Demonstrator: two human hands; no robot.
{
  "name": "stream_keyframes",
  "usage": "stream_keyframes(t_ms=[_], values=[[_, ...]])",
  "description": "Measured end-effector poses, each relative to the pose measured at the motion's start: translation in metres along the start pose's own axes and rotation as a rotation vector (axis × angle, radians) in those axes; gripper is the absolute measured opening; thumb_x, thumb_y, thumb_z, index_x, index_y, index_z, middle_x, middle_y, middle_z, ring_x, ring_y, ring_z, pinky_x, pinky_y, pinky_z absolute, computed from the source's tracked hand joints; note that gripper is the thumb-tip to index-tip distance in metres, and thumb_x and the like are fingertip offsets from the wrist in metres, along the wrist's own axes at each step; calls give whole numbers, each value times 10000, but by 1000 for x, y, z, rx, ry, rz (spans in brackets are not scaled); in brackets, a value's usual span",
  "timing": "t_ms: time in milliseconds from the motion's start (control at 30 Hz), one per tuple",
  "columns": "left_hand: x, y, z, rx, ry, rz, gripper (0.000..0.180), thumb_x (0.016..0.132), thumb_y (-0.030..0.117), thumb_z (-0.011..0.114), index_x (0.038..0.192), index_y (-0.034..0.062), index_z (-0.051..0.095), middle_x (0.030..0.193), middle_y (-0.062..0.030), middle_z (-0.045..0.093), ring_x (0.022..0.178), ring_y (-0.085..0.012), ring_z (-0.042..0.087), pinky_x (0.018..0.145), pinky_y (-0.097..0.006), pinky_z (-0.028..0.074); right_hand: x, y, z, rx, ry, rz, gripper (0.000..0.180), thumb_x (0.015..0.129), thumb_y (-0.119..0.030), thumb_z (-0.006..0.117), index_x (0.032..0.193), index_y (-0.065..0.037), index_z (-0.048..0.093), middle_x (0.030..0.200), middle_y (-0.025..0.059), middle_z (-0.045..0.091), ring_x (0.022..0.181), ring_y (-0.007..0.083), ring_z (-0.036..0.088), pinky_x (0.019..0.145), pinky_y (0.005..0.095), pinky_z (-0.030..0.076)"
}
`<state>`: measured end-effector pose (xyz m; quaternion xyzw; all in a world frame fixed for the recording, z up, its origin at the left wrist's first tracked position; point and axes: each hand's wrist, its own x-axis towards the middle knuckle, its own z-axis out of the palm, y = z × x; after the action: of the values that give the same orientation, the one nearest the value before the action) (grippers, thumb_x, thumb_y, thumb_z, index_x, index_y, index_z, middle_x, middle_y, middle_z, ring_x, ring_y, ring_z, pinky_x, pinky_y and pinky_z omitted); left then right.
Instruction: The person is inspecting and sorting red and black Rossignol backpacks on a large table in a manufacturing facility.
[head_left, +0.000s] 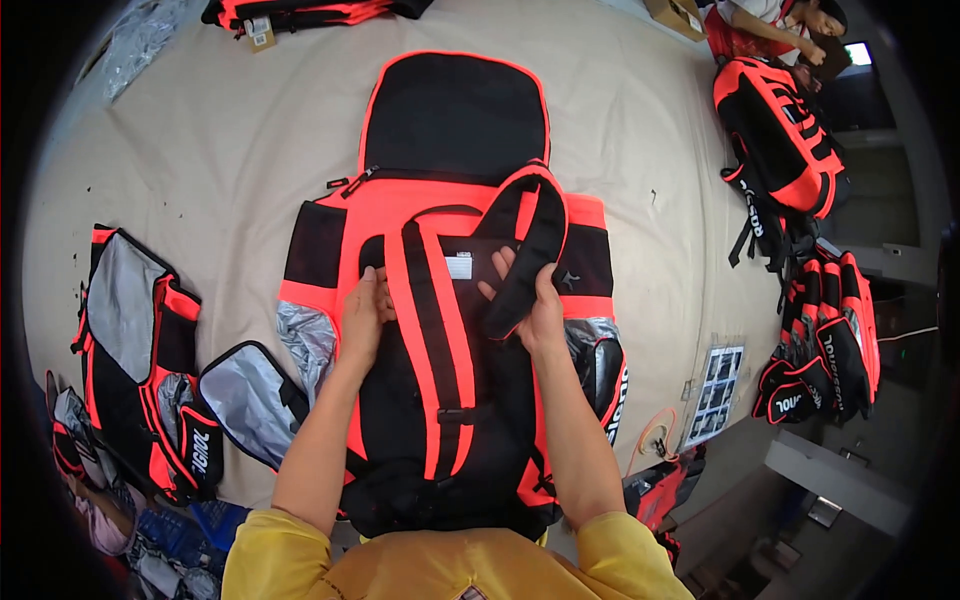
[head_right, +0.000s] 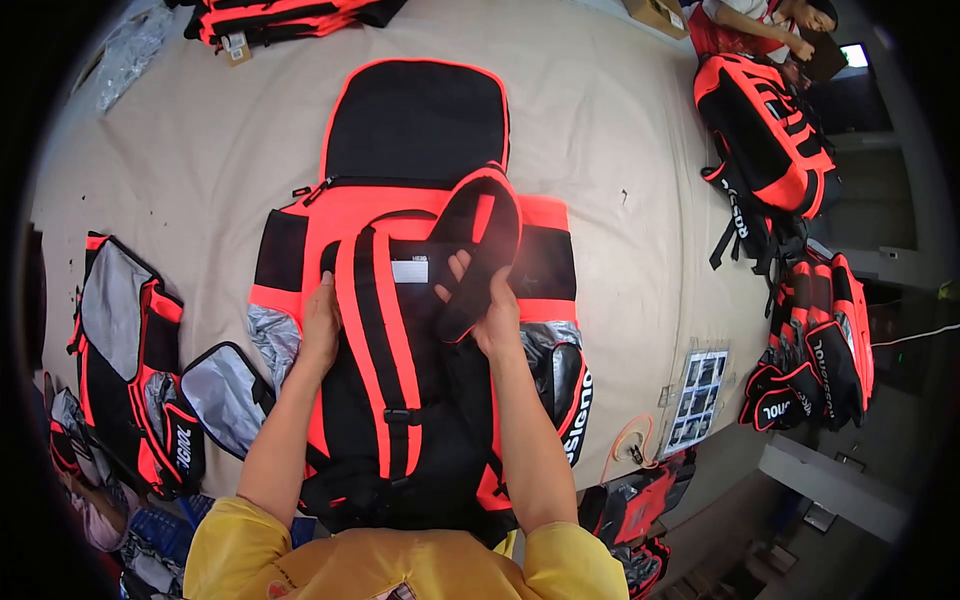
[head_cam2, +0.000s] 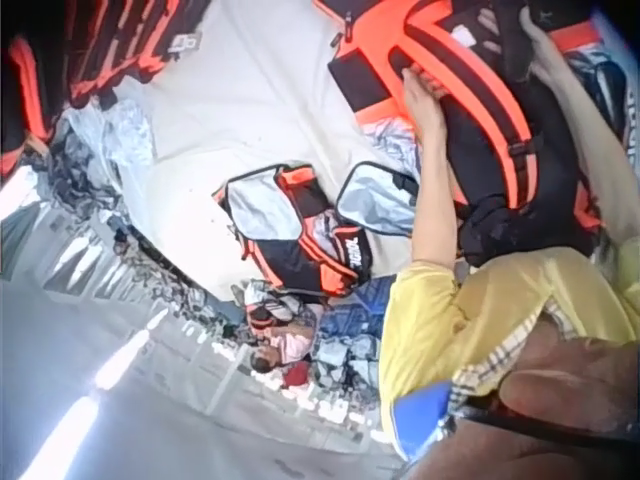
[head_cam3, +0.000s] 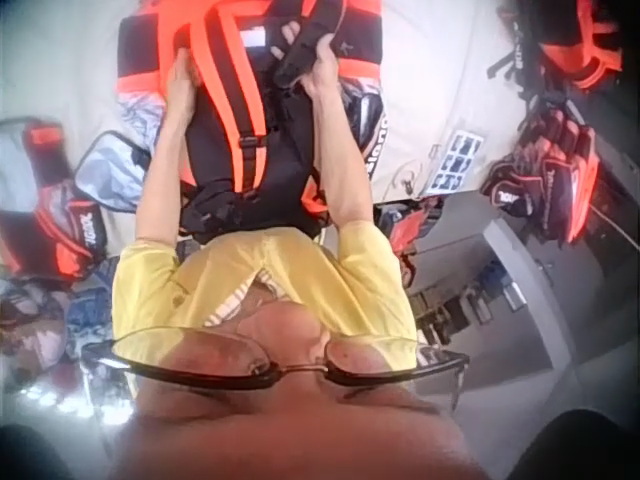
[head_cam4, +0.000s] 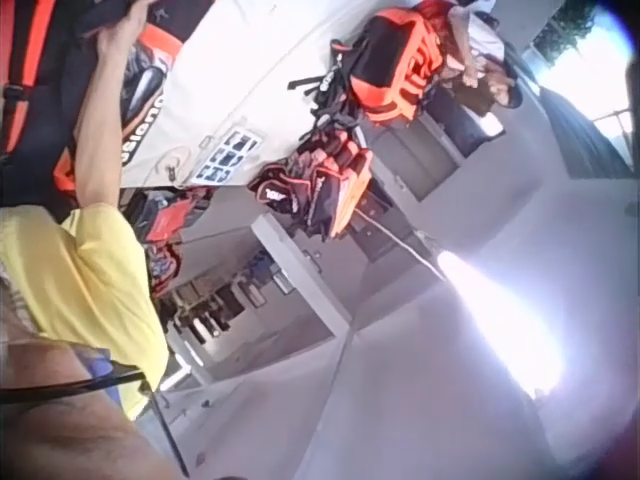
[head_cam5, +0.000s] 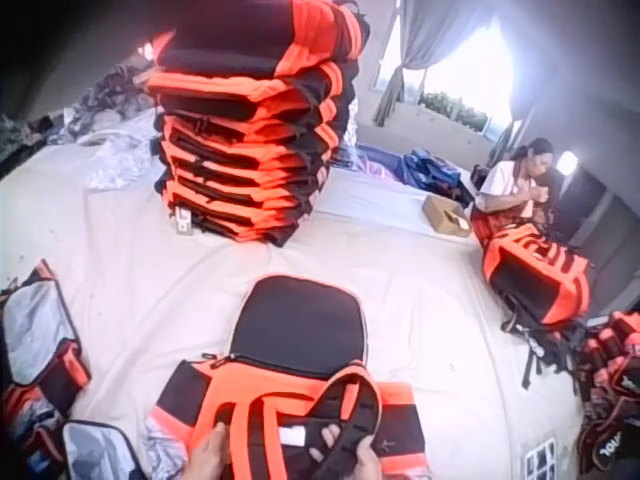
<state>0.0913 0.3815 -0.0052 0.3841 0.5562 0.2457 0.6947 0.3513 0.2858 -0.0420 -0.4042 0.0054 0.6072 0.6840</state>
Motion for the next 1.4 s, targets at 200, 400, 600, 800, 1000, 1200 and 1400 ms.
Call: stream_keyframes(t_ms=[200,400,600,800,1000,1200,1400], values=[[-143,-3,15,495,216,355,686,1013,155,692,1556,-75,342,1475,-289,529,1302,-373,595,1088,-455,483,6,-3,-8,10,-40,-4,749,1094,-614,333,1626,-86,327,1690,160,364,1591,320,315,1201,674,384],[-188,-38,65,1190,19,561,1032,763,272,891,1592,8,336,1471,-375,447,1202,-512,571,972,-549,502,8,-1,3,-86,-59,-45,779,1092,-632,341,1613,-53,335,1648,176,425,1564,328,370,1172,643,439],[-91,56,23,444,212,659,865,827,39,644,1622,-20,308,1466,-332,513,1245,-476,589,997,-487,532,-5,-2,-13,-28,31,-63,760,1099,-602,370,1593,-26,328,1634,192,432,1536,350,411,1147,640,474],[34,-26,-42,-1054,-329,-21,782,891,234,458,1556,-161,348,1587,-298,478,1499,-435,447,1256,-523,371,-1,5,4,-22,36,-37,740,1107,-587,372,1572,-11,352,1601,188,479,1513,348,448,1132,635,489],[35,-15,-24,-1001,-293,10,701,916,231,506,1515,-124,426,1572,-309,487,1508,-451,428,1266,-540,348,1,-6,0,-42,64,-38,766,1104,-614,349,1596,-27,344,1613,163,484,1523,305,445,1158,582,474],[37,-16,-33,-1058,-324,23,656,934,228,498,1518,-68,461,1528,-284,543,1455,-444,500,1227,-541,400,5,-1,5,-82,42,-58,743,1104,-609,341,1547,-15,395,1548,180,536,1483,327,492,1131,587,502],[-11,8,-36,-591,-312,12,624,1000,289,564,1532,-16,450,1410,-190,655,1296,-320,644,1103,-438,507,-33,-11,41,-286,141,-5,720,1107,-618,340,1488,-17,450,1260,161,686,1166,291,684,989,508,582]])
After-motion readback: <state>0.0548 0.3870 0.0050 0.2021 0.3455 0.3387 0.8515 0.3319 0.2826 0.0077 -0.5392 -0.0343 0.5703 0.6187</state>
